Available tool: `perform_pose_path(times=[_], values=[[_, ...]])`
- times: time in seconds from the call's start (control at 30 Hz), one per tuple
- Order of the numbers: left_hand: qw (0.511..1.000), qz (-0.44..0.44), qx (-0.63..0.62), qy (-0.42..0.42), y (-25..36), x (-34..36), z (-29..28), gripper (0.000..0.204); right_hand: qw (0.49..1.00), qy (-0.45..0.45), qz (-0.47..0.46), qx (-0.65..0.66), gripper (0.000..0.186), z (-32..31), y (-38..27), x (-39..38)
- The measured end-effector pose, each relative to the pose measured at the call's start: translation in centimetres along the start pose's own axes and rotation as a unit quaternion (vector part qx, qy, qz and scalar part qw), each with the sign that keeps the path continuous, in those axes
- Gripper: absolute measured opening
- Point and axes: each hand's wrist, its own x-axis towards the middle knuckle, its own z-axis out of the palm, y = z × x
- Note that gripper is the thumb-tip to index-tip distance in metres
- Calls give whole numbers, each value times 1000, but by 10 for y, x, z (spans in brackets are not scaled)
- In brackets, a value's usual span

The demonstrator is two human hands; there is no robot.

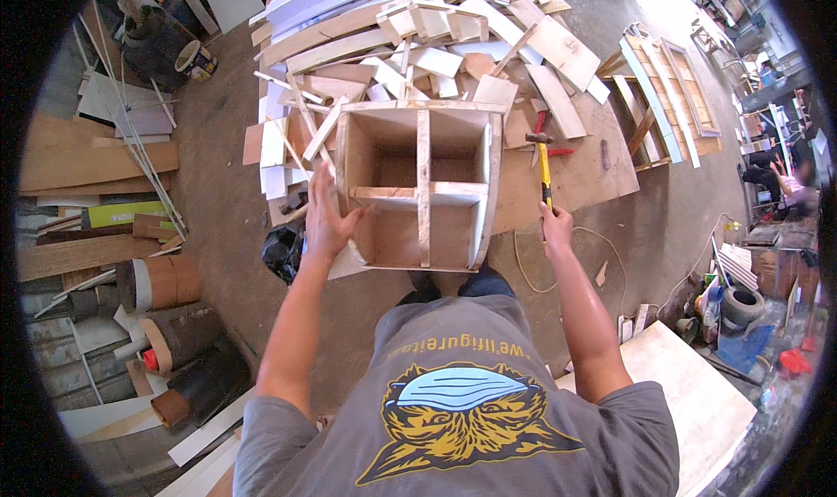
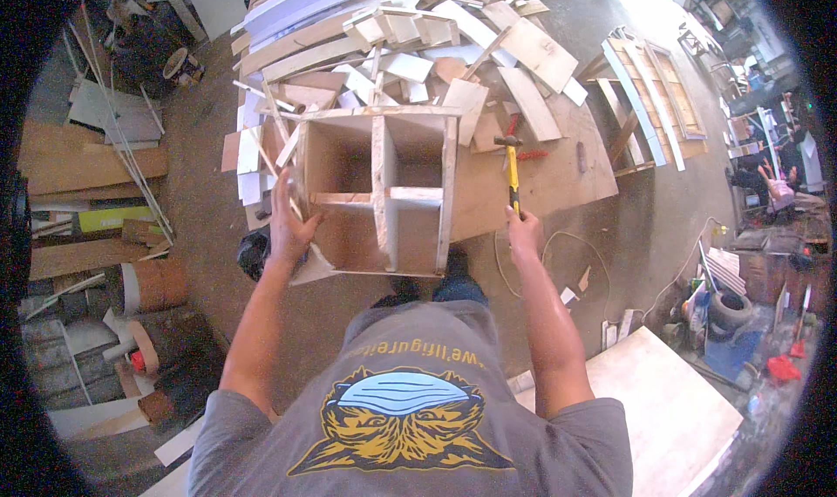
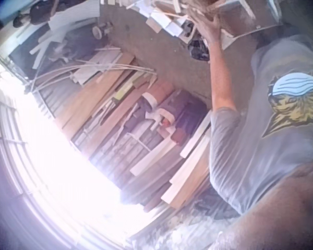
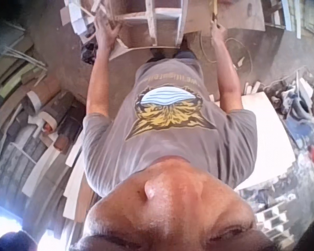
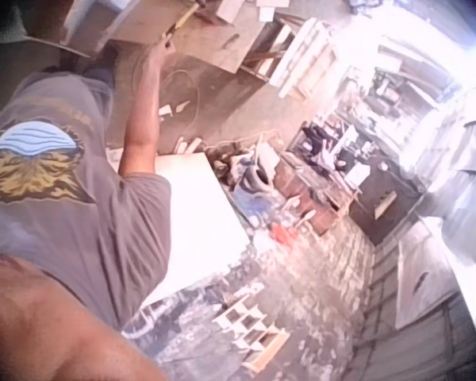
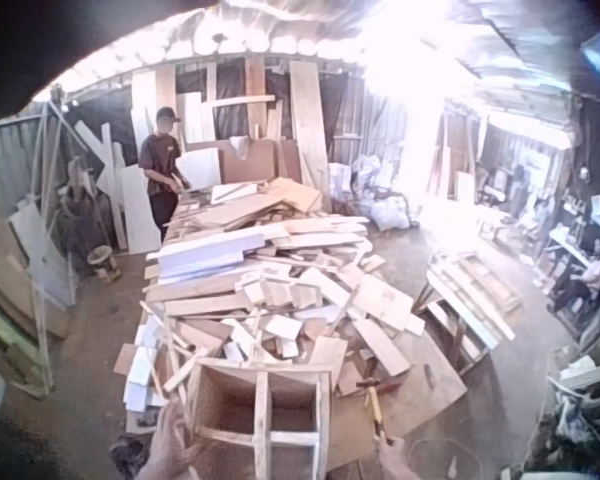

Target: The person assembles a small wooden storage organizer by applying adhesive to wood pieces, cutting thin wooden strips with shears, and hammering nails into the joints of the wooden box structure.

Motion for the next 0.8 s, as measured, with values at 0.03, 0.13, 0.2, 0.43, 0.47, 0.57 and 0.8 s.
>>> perform_pose_path(times=[0.03, 0.13, 0.2, 0.43, 0.47, 0.57, 0.8], values=[[999, -37, -36, 18, -16, -12, 11, 105, 1000, 11, 8, -14, 31, 5, -3, 9], [989, -131, -70, 17, -1, -30, 32, 92, 998, 30, 19, -48, 30, -1, 19, 60], [962, -256, -97, 4, 6, -41, 36, 65, 998, 2, 55, 19, 34, 1, 22, 80], [924, -314, -146, 160, -48, -75, 74, 21, 970, 30, -34, -238, 39, -11, 34, 151], [926, -310, -139, 165, -36, -65, 80, 19, 939, 69, -74, -330, 41, -20, 36, 158], [927, -320, -121, 155, -26, -59, 82, 20, 917, 34, -46, -395, 47, -32, 35, 177], [922, -355, -95, 122, -27, -84, 82, 30, 961, -162, -208, -80, 60, 34, -107, 93]])
